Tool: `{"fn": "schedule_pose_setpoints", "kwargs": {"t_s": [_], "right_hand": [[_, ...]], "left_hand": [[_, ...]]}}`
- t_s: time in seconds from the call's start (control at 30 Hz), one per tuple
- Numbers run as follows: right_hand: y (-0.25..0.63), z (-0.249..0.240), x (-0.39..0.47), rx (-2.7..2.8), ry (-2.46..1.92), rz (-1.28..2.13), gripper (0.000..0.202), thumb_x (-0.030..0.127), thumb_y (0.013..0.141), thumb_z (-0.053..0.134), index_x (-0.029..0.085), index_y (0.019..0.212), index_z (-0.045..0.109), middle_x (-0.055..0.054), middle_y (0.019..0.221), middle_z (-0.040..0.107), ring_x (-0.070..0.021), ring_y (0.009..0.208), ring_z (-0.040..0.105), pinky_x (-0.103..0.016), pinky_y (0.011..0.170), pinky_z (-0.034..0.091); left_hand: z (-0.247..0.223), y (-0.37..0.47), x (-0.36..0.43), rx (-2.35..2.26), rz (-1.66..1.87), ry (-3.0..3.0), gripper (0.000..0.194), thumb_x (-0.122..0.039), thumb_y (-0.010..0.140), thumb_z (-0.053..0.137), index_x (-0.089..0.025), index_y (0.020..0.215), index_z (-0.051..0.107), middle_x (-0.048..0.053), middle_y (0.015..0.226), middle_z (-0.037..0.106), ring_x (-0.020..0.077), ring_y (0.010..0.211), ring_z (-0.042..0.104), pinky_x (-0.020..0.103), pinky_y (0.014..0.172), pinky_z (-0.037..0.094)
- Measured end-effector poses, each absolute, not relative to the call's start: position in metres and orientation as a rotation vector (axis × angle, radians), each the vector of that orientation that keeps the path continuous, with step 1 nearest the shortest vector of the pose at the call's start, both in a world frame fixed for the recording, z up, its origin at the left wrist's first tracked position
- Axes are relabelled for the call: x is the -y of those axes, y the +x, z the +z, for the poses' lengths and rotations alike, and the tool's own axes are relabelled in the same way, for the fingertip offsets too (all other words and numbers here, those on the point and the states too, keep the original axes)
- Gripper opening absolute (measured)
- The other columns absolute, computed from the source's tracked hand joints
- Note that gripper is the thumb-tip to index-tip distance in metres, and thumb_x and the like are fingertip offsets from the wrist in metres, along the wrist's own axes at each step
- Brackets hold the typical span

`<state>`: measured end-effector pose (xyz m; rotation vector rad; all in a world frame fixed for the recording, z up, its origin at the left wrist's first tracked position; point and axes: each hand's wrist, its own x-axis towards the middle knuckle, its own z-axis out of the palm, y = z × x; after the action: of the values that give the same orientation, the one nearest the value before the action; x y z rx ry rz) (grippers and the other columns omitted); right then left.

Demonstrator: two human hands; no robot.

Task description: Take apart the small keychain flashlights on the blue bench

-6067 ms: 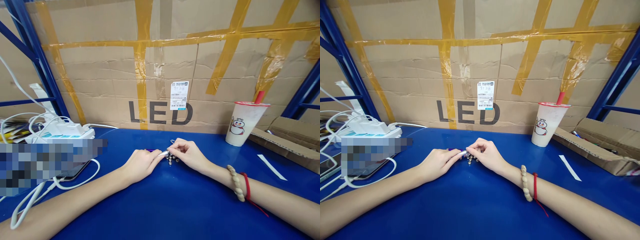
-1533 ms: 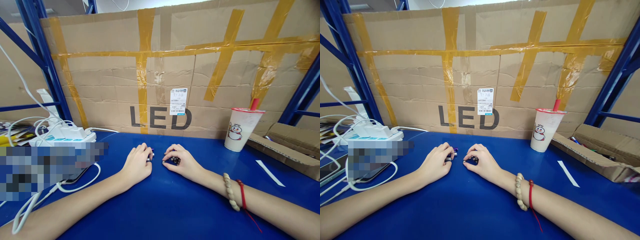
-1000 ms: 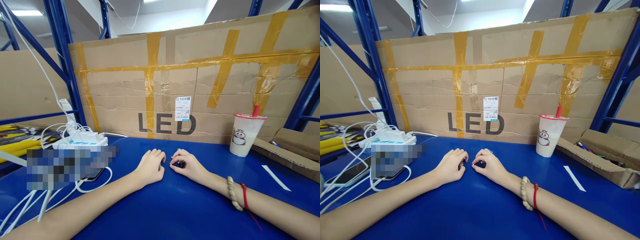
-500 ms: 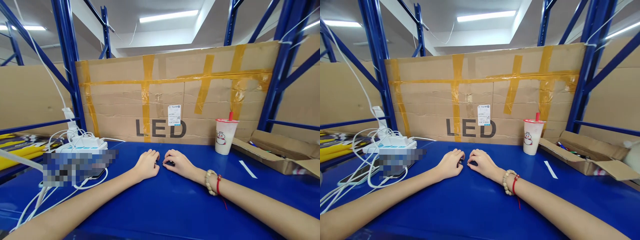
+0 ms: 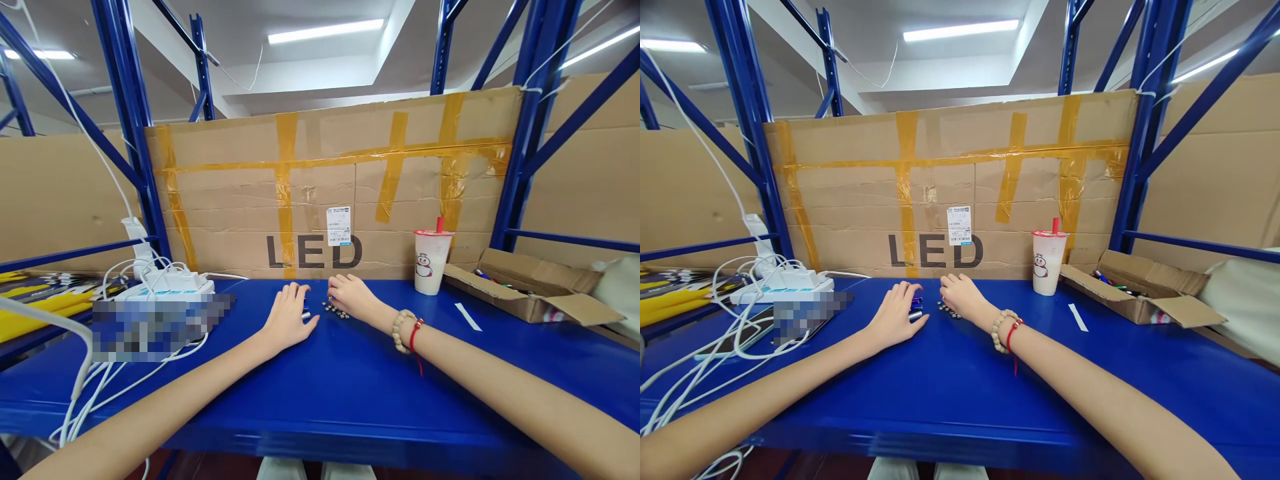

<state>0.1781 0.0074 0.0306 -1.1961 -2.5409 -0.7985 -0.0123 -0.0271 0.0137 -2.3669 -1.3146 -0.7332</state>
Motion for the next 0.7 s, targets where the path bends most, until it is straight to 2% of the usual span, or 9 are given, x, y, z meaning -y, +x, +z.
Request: {"fn": "schedule_pose_setpoints", "kwargs": {"t_s": [0.1,0.17,0.23,0.3,0.37,0.43,0.57,0.7], "right_hand": [[0.166,0.044,-0.018,2.451,-1.37,-0.718,0.017,0.018,0.085,0.05,0.012,0.092,0.065,-0.013,0.1,0.058,-0.0235,0.095,0.053,-0.031,0.071,0.039],[0.156,0.054,-0.025,2.425,-1.447,-0.648,0.016,0.014,0.082,0.051,0.012,0.084,0.066,-0.013,0.094,0.061,-0.0228,0.089,0.056,-0.03,0.067,0.04],[0.146,0.065,-0.029,2.384,-1.461,-0.613,0.015,0.014,0.08,0.052,0.012,0.085,0.067,-0.013,0.098,0.061,-0.0235,0.091,0.056,-0.03,0.069,0.042],[0.137,0.074,-0.028,2.358,-1.455,-0.579,0.015,0.013,0.079,0.052,0.013,0.083,0.067,-0.012,0.098,0.062,-0.0231,0.091,0.058,-0.029,0.07,0.042],[0.133,0.08,-0.025,2.336,-1.451,-0.545,0.015,0.013,0.078,0.053,0.013,0.084,0.067,-0.011,0.097,0.063,-0.0227,0.092,0.059,-0.029,0.072,0.043],[0.134,0.084,-0.022,2.322,-1.449,-0.51,0.014,0.012,0.077,0.054,0.013,0.083,0.067,-0.01,0.096,0.064,-0.0219,0.091,0.059,-0.028,0.073,0.043],[0.15,0.076,-0.024,2.245,-1.497,-0.44,0.01,0.013,0.079,0.057,0.009,0.077,0.066,-0.01,0.092,0.064,-0.0193,0.088,0.06,-0.03,0.075,0.045],[0.172,0.055,-0.031,2.122,-1.479,-0.363,0.019,0.03,0.083,0.058,0.012,0.079,0.061,-0.005,0.082,0.063,-0.0132,0.076,0.059,-0.032,0.072,0.049]], "left_hand": [[0.024,0.014,0.05,0.879,-0.911,-2.376,0.061,-0.048,0.078,0.054,-0.012,0.124,0.039,0.015,0.123,0.043,0.0265,0.112,0.04,0.039,0.093,0.034],[0.032,0.038,0.066,0.461,-0.862,-2.396,0.059,-0.054,0.082,0.049,-0.015,0.125,0.041,0.013,0.126,0.043,0.0251,0.119,0.037,0.036,0.097,0.031],[0.039,0.061,0.076,0.151,-0.717,-2.338,0.054,-0.051,0.089,0.038,-0.016,0.13,0.039,0.012,0.133,0.04,0.0255,0.124,0.033,0.037,0.102,0.025],[0.045,0.08,0.078,0.027,-0.599,-2.262,0.046,-0.039,0.093,0.034,-0.017,0.133,0.037,0.011,0.132,0.041,0.0264,0.119,0.039,0.039,0.099,0.026],[0.048,0.091,0.071,0.127,-0.503,-2.292,0.042,-0.028,0.094,0.03,-0.017,0.134,0.038,0.01,0.124,0.049,0.0241,0.109,0.047,0.036,0.091,0.032],[0.05,0.094,0.059,0.283,-0.458,-2.306,0.04,-0.018,0.092,0.026,-0.016,0.126,0.046,0.009,0.114,0.056,0.0216,0.1,0.052,0.035,0.087,0.034],[0.045,0.09,0.035,0.338,-0.501,-2.231,0.041,-0.01,0.091,0.026,-0.018,0.126,0.046,0.008,0.123,0.052,0.0224,0.116,0.044,0.034,0.092,0.031],[0.035,0.089,0.022,0.398,-0.454,-2.255,0.041,-0.01,0.089,0.033,-0.016,0.128,0.044,0.009,0.127,0.049,0.023,0.121,0.041,0.035,0.096,0.03]]}}
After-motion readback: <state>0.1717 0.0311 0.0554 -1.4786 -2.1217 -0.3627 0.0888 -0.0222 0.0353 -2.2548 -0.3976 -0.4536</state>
